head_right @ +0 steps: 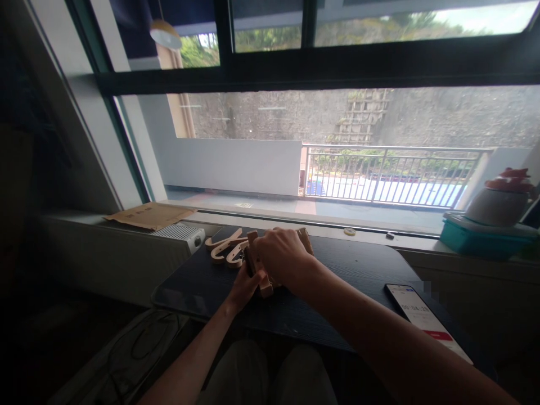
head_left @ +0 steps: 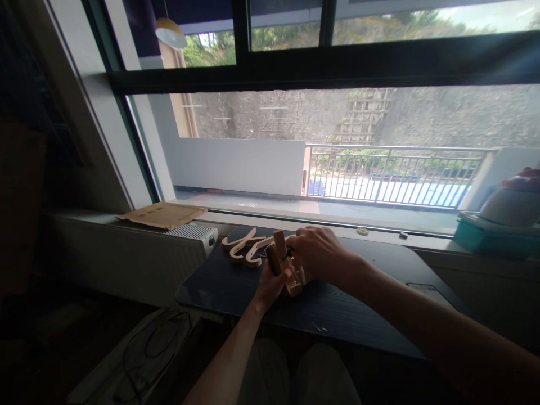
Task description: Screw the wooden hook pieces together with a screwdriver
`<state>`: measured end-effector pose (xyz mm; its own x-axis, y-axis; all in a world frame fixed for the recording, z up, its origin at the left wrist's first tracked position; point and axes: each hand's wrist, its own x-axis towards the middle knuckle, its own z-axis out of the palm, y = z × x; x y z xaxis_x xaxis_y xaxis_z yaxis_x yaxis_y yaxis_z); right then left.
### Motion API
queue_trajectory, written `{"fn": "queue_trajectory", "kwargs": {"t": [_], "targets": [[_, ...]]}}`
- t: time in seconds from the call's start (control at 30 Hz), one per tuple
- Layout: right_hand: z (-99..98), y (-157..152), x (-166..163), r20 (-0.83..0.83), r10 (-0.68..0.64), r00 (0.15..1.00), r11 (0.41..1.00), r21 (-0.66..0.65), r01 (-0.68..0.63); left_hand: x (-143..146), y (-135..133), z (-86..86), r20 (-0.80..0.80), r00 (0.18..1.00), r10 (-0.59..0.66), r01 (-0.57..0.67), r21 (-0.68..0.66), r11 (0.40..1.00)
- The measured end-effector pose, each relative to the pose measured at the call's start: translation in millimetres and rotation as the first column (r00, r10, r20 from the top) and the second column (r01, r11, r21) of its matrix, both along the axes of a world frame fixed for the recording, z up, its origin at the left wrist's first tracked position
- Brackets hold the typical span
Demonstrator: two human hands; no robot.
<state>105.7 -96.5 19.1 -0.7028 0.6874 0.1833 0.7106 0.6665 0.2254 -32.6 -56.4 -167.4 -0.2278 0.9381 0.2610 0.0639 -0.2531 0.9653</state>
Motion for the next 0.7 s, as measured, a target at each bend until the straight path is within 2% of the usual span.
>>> {"fn": "queue_trajectory", "kwargs": {"t": [0.2,0.5,0.7], "targets": [[-9.7,5,5,-0.048,0.068,0.997,0.997,0.024,-0.067,0,-1,3.4,-0.003,1.0,-0.001,0.001,-0.018,1.0],[-8.1,-2,0,-0.005,0.13,0.992,0.992,-0.001,-0.13,-2,1,-1.8,-0.018,1.0,0.011,-0.011,-0.007,1.0],[-9.7,2,-8,-0.012,0.1,0.995,0.995,0.006,-0.1,0,0,1.9,-0.037,0.999,0.032,-0.032,-0.014,0.999]]}}
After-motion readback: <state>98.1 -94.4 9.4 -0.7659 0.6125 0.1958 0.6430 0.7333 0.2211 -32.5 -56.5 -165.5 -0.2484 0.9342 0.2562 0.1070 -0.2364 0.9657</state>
